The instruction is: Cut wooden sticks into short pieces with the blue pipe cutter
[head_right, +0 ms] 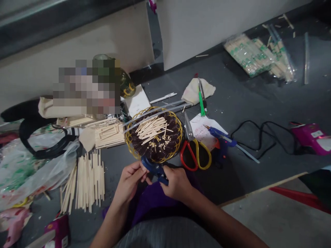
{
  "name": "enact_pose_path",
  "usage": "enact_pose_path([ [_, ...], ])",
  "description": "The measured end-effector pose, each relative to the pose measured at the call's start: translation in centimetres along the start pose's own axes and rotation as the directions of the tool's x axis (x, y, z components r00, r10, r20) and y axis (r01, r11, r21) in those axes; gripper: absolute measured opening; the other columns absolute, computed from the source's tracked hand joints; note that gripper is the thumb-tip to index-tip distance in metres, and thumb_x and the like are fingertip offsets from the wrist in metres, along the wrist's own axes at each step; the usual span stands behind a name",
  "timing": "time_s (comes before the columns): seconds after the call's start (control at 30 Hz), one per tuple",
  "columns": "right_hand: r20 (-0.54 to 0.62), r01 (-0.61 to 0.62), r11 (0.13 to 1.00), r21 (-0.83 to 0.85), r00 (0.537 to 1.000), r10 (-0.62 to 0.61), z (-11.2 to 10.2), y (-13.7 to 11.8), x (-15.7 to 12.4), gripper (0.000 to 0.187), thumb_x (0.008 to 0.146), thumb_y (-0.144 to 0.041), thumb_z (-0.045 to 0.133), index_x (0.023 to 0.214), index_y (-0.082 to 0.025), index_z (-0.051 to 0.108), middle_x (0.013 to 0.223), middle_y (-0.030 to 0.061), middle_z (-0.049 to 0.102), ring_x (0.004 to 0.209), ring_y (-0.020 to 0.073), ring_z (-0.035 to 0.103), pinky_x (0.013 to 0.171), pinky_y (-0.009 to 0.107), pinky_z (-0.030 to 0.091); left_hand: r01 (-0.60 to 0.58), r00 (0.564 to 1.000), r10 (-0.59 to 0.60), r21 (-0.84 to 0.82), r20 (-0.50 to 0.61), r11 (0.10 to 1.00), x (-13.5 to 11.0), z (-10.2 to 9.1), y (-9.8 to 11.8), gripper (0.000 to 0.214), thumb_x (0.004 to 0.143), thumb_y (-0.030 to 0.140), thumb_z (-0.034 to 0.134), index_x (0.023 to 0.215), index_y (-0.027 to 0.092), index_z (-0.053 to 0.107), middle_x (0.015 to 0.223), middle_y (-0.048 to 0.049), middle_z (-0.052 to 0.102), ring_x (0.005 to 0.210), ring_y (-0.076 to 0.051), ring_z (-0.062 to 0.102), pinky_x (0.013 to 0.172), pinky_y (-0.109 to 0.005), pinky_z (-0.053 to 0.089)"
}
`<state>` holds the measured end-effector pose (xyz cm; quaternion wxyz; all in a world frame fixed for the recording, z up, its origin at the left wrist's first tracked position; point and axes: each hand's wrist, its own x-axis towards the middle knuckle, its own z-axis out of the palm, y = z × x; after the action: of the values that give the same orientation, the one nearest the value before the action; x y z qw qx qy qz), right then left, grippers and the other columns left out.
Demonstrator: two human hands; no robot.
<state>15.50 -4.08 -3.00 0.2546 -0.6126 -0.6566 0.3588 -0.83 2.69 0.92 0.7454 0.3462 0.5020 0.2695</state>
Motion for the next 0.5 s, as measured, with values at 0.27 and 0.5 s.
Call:
enact_pose_path([
  [0.27,0.052,-0.161,0.958,0.238,0.987,0.153,-1.6,-0.8,-0.1,0.008,0.083,-0.026,0.053,0.076,-0.021,0.053,0.061,-0.0011,0.06,0.053,0.0142,0.055,0.054,0.024,0.041,-0.029,0.999,0.029,-0.006,0.035,1.0,-0.5,0.2,0.3,0.033,0.079,0.044,0.068,0.065,0.015,0.06,0.053,0.0031,0.045,0.049,-0.01,0.043,0.053,-0.024,0.049],
  [0.5,0.086,-0.258,0.753,0.605,0.962,0.26,-2.8,-2.7,-1.4,0.012,0.085,-0.03,0.054,0.079,-0.02,0.056,0.06,-0.0042,0.053,0.053,0.0111,0.05,0.053,0.022,0.043,-0.013,0.995,0.016,-0.038,0.103,0.999,-2.0,0.5,0.4,0.034,0.08,0.044,0.064,0.063,0.015,0.058,0.051,0.0031,0.045,0.047,-0.012,0.048,0.052,-0.026,0.046],
])
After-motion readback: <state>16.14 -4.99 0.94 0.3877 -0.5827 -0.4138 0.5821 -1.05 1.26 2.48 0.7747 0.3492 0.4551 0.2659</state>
